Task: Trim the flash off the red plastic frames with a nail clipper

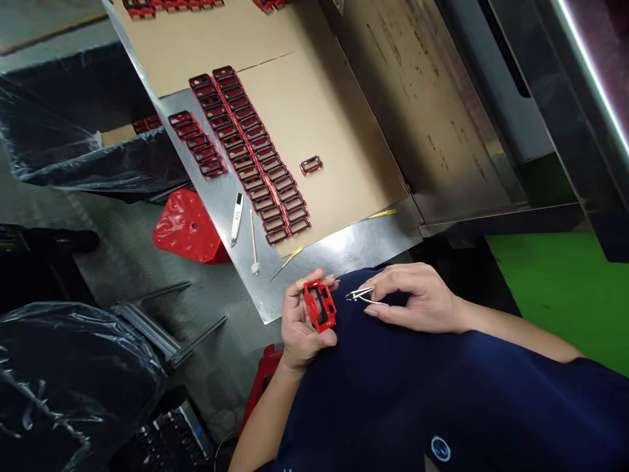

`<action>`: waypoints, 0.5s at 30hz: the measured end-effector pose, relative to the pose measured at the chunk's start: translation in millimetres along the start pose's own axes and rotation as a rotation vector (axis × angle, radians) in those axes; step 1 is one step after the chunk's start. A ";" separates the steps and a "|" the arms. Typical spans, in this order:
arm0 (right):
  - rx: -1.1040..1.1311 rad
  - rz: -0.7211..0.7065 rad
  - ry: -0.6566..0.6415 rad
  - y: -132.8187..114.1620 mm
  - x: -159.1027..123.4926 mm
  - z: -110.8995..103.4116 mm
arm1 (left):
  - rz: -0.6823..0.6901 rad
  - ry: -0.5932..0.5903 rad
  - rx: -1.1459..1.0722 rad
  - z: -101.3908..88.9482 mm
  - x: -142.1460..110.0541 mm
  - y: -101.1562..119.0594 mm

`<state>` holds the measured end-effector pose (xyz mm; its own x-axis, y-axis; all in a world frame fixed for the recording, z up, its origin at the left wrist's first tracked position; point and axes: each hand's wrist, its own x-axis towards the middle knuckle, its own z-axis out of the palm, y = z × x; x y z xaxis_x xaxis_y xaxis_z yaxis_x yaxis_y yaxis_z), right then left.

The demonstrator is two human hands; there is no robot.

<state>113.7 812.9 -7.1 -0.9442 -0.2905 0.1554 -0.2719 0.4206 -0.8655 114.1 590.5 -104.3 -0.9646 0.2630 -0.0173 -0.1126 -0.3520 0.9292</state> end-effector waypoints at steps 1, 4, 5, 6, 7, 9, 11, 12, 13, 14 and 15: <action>0.001 -0.014 -0.007 -0.8 1.2 0.5 | 0.005 -0.009 -0.010 0.0 -0.9 -0.4; 0.006 -0.024 -0.013 -0.7 4.1 1.2 | 0.020 -0.022 -0.015 2.2 -5.3 -2.0; 0.006 -0.011 -0.011 1.2 4.2 1.5 | 0.026 -0.019 -0.006 2.1 -5.7 -3.0; 0.002 0.016 -0.008 4.3 3.4 2.1 | 0.028 -0.009 0.013 0.5 -3.8 -4.5; -0.004 0.057 -0.002 8.7 1.9 3.2 | 0.017 0.023 0.068 -3.3 1.4 -6.3; -0.015 0.175 0.024 20.3 -3.1 7.0 | -0.048 0.152 0.269 -19.6 26.2 -9.8; -0.004 0.307 0.061 32.9 -9.7 12.9 | -0.146 0.344 0.539 -48.0 71.7 -9.9; 0.012 0.366 0.079 38.3 -13.1 16.1 | -0.173 0.416 0.623 -65.3 100.4 -7.9; 0.032 0.415 0.095 42.4 -16.4 19.2 | -0.202 0.488 0.712 -83.1 131.0 -4.9; 0.051 0.457 0.108 45.0 -19.4 21.9 | -0.237 0.563 0.808 -100.2 161.7 -1.3; 0.066 0.491 0.120 46.1 -22.1 24.0 | -0.285 0.631 0.898 -115.3 191.0 2.0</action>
<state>126.5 818.1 -61.9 -0.9734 0.0304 -0.2272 0.2183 0.4263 -0.8779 -97.8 536.5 -148.3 -0.9076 -0.3592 -0.2175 -0.3811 0.4871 0.7858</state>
